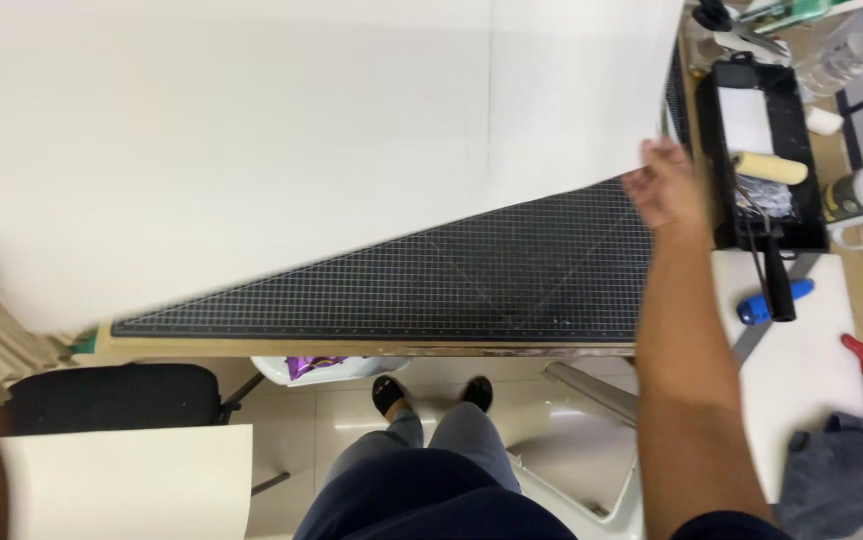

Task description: Applying glue to cardboard strips and smoothing a large sheet of paper over them in a workshop.

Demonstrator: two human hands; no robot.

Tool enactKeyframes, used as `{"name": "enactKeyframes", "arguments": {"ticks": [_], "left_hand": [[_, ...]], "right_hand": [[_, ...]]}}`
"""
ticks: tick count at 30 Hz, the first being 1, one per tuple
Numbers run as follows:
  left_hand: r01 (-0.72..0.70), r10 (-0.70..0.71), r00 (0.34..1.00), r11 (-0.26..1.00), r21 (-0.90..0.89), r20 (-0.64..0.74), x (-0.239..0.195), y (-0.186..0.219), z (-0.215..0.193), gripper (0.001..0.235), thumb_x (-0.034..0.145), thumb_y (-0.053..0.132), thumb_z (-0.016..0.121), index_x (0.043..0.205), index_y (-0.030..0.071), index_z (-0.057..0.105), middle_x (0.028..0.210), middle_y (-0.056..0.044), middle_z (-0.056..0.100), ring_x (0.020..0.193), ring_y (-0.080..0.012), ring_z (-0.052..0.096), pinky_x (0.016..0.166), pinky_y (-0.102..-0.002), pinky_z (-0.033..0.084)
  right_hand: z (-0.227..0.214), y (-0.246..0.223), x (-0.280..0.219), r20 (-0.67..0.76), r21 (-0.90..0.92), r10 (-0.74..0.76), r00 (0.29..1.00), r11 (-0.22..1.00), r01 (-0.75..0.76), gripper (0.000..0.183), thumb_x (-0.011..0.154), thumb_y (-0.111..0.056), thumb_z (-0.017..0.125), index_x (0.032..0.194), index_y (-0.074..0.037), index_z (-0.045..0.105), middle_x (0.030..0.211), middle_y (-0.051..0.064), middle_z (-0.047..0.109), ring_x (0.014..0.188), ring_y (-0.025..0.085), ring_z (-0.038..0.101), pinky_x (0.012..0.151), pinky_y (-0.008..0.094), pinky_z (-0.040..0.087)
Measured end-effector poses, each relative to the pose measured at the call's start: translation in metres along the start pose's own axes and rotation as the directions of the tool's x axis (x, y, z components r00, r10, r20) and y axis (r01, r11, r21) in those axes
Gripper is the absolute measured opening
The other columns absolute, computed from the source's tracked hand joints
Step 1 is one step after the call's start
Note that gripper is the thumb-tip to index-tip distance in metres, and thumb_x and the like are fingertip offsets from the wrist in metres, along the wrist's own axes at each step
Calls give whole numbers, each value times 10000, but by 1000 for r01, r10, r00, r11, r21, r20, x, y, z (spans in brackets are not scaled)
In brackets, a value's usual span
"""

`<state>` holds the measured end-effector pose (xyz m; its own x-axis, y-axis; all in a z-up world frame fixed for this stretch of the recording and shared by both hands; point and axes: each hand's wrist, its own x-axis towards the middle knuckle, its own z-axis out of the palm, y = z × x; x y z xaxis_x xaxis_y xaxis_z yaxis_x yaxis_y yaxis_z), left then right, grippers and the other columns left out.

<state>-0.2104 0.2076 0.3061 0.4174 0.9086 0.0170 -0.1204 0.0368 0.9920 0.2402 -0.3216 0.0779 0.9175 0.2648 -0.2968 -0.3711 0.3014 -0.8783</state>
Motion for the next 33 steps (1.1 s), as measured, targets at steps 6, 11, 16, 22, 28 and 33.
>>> {"name": "enactKeyframes", "arguments": {"ticks": [6,11,16,22,28,33], "left_hand": [[256,-219,962,931,-260,163,-91,-173,20,559,875,302,740,1389,130,601,1397,-46,704,1249,-206,717,1133,-365,615],[465,-458,882,884,51,-110,-144,-274,48,408,929,355,846,1174,72,685,930,-101,741,804,-211,770,669,-355,641],[475,-466,880,870,132,-92,-152,-277,76,374,923,349,863,1135,84,705,901,-131,751,757,-230,773,625,-377,652],[407,-405,912,866,291,-68,-167,-280,67,491,930,298,875,1253,11,643,1039,-201,726,906,-319,740,724,-456,629],[258,-296,955,801,540,-18,-162,-285,55,690,876,295,935,1345,-62,576,1049,-207,722,950,-335,720,764,-442,612],[-44,-34,997,479,877,69,-175,-267,68,826,826,285,923,1463,-83,550,1265,-308,566,1182,-525,584,921,-619,560]], "right_hand": [[-106,-65,-25,-304,-713,-503,809,684,157,233,931,-312,793,1101,-180,703,804,-12,682,632,34,663,503,224,601],[-143,37,-97,250,-968,-627,737,-144,206,211,943,-260,814,1131,-167,793,911,72,753,856,259,722,800,380,566],[-148,75,-102,222,-946,-629,745,-324,8,466,959,-329,788,1373,-157,660,1171,130,633,1096,325,591,884,492,541],[-178,73,-76,143,-974,-635,759,-226,-5,407,870,-333,888,1197,-210,678,1161,136,602,1061,371,636,847,493,563],[-173,55,-75,-112,-994,-522,846,66,-91,680,777,-293,944,1321,-158,559,1226,179,541,1116,449,620,982,539,507],[-179,65,-79,-112,-994,-537,836,67,-90,674,808,-238,926,1374,-137,573,1199,222,584,1114,470,650,1010,508,489]]}}
